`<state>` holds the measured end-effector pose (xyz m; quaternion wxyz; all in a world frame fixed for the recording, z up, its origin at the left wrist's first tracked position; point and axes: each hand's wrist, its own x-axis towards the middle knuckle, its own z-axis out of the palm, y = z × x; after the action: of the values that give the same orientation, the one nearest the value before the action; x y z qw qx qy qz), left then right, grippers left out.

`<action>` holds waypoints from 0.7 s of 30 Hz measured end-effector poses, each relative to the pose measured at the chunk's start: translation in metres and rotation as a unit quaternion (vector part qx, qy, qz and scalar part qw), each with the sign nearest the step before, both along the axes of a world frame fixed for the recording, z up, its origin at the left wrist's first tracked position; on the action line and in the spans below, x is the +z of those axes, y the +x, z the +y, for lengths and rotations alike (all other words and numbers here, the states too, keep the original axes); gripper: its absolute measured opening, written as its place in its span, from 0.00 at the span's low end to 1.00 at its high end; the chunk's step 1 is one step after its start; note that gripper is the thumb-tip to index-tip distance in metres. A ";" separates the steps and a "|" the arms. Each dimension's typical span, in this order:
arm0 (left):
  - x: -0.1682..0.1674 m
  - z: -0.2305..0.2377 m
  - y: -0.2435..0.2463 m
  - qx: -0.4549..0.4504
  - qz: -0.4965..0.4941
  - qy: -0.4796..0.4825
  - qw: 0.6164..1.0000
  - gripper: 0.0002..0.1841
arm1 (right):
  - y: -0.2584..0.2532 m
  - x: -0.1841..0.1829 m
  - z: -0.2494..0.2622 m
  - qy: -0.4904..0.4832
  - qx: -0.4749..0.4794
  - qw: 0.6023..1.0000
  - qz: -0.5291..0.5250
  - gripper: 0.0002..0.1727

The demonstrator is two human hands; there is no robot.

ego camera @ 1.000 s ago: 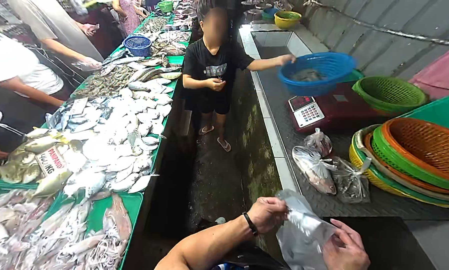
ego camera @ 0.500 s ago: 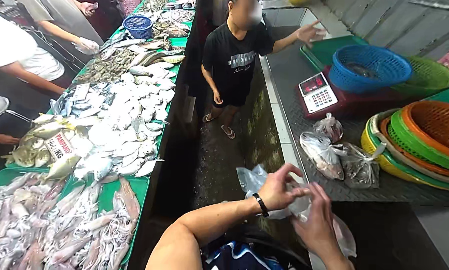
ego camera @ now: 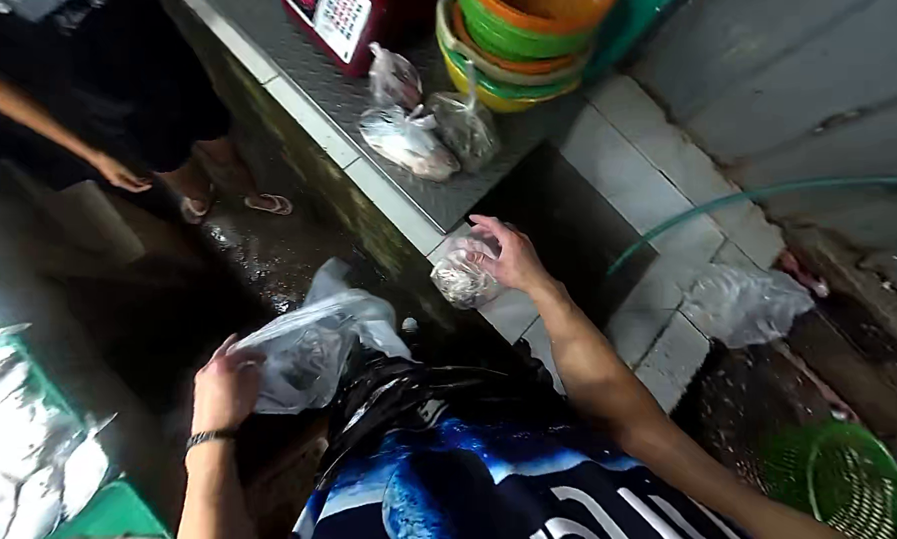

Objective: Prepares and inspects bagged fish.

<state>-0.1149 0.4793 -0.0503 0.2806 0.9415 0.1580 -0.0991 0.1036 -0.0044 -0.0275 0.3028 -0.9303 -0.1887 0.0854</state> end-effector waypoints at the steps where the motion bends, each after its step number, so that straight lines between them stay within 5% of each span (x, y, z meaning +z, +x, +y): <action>1: -0.003 0.001 -0.007 0.027 0.035 0.005 0.999 0.11 | -0.001 -0.008 -0.013 -0.043 0.001 0.999 -0.014 0.44; 4: -0.011 -0.007 -0.012 0.077 0.105 -0.015 0.991 0.11 | -0.016 -0.027 -0.021 -0.125 0.061 0.990 0.005 0.54; 8: -0.004 -0.030 0.012 0.093 0.145 -0.041 0.984 0.18 | -0.049 -0.058 -0.031 -0.124 0.069 0.986 -0.090 0.21; 10: -0.009 -0.037 0.020 0.120 0.123 -0.055 0.984 0.25 | -0.046 -0.066 -0.032 -0.108 0.073 0.983 -0.131 0.16; 16: 0.013 -0.074 0.073 0.116 -0.054 -0.119 0.985 0.31 | -0.031 -0.049 -0.035 -0.007 0.044 0.971 -0.236 0.16; 21: 0.048 -0.108 0.105 0.082 -0.173 -0.121 0.974 0.51 | -0.037 0.026 -0.012 0.028 -0.003 0.976 -0.218 0.14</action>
<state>-0.0095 0.3717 -0.0019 0.4223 0.8875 0.1706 0.0706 0.0664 -0.0167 -0.0012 0.2806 -0.9183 -0.2496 -0.1252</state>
